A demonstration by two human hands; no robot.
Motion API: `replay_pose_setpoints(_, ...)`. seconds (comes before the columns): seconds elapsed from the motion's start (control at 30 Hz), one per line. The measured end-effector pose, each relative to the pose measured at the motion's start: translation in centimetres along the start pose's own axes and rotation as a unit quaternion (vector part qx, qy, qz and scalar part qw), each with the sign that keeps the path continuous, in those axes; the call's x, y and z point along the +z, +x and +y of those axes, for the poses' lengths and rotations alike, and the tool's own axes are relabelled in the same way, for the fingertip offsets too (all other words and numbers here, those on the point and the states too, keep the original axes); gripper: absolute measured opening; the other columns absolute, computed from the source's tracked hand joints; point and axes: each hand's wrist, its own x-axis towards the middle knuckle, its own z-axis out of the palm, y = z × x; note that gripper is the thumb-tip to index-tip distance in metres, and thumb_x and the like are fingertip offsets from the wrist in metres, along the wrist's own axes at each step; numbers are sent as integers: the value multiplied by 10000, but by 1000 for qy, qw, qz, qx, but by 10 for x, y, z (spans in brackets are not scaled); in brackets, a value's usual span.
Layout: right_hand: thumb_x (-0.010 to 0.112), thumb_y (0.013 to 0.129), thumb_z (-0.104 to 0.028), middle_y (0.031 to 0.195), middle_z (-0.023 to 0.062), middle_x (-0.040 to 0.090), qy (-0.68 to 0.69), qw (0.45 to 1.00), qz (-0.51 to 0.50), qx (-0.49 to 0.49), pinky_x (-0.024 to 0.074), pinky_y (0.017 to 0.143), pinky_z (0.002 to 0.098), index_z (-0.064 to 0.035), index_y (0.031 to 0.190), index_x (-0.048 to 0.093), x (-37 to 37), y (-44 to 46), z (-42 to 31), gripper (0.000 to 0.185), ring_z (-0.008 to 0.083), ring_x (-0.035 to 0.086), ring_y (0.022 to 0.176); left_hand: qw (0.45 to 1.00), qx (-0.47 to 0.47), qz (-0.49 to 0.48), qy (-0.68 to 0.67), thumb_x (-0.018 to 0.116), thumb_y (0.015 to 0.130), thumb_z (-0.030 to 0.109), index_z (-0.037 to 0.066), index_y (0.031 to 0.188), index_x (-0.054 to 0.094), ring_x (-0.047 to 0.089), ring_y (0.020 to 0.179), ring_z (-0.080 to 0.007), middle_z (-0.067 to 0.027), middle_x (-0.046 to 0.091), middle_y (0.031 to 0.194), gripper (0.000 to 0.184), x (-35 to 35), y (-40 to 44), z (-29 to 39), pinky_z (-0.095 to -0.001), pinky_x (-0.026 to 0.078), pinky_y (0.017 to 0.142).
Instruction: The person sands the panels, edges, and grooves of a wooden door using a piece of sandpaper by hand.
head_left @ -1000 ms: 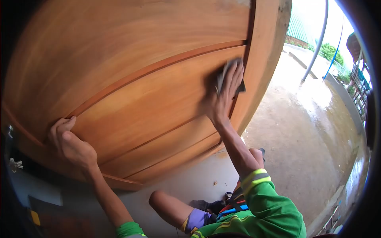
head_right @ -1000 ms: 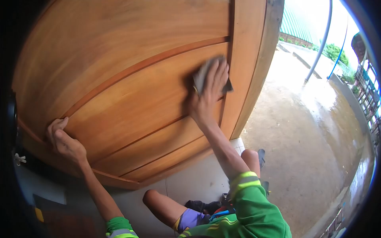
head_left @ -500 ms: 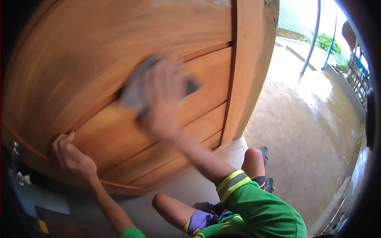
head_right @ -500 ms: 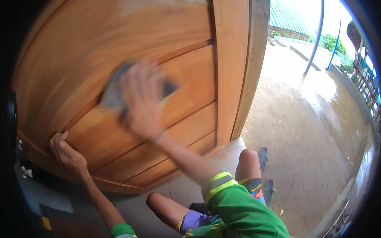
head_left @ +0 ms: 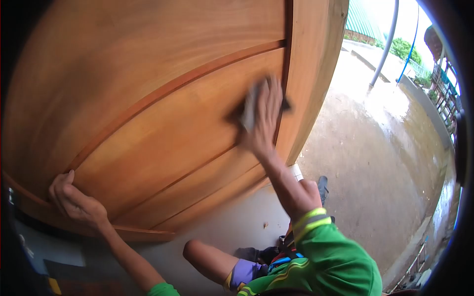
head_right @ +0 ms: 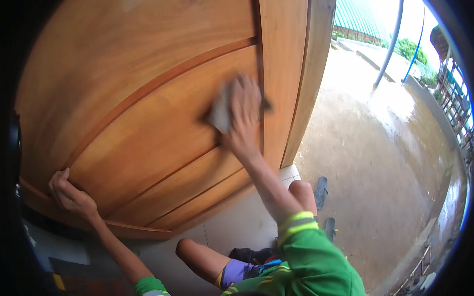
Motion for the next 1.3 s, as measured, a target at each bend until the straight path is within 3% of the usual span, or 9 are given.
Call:
replay_pose_setpoints(0.07, 536, 898, -162, 1583, 391, 244, 1, 993, -64, 95, 177, 1223, 582, 90, 1549, 291, 10, -127, 22, 739, 561, 217, 1486, 1000, 5, 1, 26, 358, 1112, 243, -65, 930, 677, 615, 917, -354, -183, 658, 934, 479, -4, -1, 2, -485, 483, 847)
replay_pose_setpoints(0.23, 536, 920, -229, 1613, 342, 234, 77, 994, 54, -47, 146, 1236, 575, 81, 1552, 292, -5, 73, -12, 745, 523, 182, 1511, 999, 20, -4, 36, 353, 1115, 240, -68, 944, 692, 623, 908, -361, -185, 666, 926, 489, -5, -7, -7, -490, 492, 845)
replay_pose_setpoints(0.33, 515, 933, -235, 1630, 313, 224, 58, 997, 36, -41, 133, 1238, 576, 75, 1557, 287, -10, 90, -4, 732, 501, 172, 1522, 1000, -4, -25, 13, 339, 1118, 254, -73, 941, 700, 629, 928, -359, -187, 669, 934, 518, -12, -10, -4, -491, 491, 869)
replay_pose_setpoints(0.47, 442, 999, -168, 1615, 358, 209, 72, 986, -67, 132, 116, 1238, 577, 93, 1559, 253, -7, -104, 4, 646, 517, 165, 1522, 1000, -3, -7, 28, 326, 1127, 253, -85, 944, 696, 639, 936, -354, -195, 679, 942, 533, -13, -6, -2, -466, 501, 873)
replay_pose_setpoints(0.63, 474, 992, -198, 1612, 286, 311, 147, 985, 79, -33, 159, 1237, 565, 75, 1545, 329, -19, 101, -1, 633, 468, 223, 1524, 999, -6, -7, 31, 329, 1121, 260, -86, 925, 700, 632, 918, -360, -200, 675, 922, 543, -18, -6, 5, -484, 497, 858)
replay_pose_setpoints(0.8, 404, 1013, -149, 1609, 290, 307, 119, 990, 10, 71, 173, 1237, 569, 72, 1537, 349, -7, -66, 15, 571, 472, 234, 1517, 999, 2, 1, 39, 332, 1117, 251, -92, 926, 700, 627, 912, -362, -207, 672, 909, 538, -20, -6, 6, -487, 496, 855)
replay_pose_setpoints(1.07, 469, 957, -154, 1610, 269, 327, 168, 982, 41, -74, 154, 1245, 564, 39, 1557, 334, -30, 115, 5, 644, 471, 242, 1515, 998, -1, 6, 55, 346, 1117, 241, -86, 927, 721, 627, 920, -368, -213, 677, 935, 533, -19, -10, 3, -491, 488, 865)
replay_pose_setpoints(1.2, 436, 978, -27, 1643, 250, 267, 121, 983, -45, 129, 158, 1249, 522, 25, 1571, 312, -14, -112, 11, 608, 462, 199, 1532, 998, -5, 4, 60, 365, 1112, 237, -75, 937, 728, 631, 946, -371, -209, 685, 961, 509, -18, -12, 6, -495, 485, 882)
replay_pose_setpoints(1.3, 391, 948, 103, 1631, 212, 324, 225, 895, -162, 349, 231, 1238, 396, -49, 1589, 313, -71, -183, -6, 663, 328, 274, 1535, 999, -22, -4, 43, 369, 1111, 242, -61, 1005, 725, 630, 1004, -368, -203, 691, 1024, 480, -15, -12, 11, -490, 478, 927)
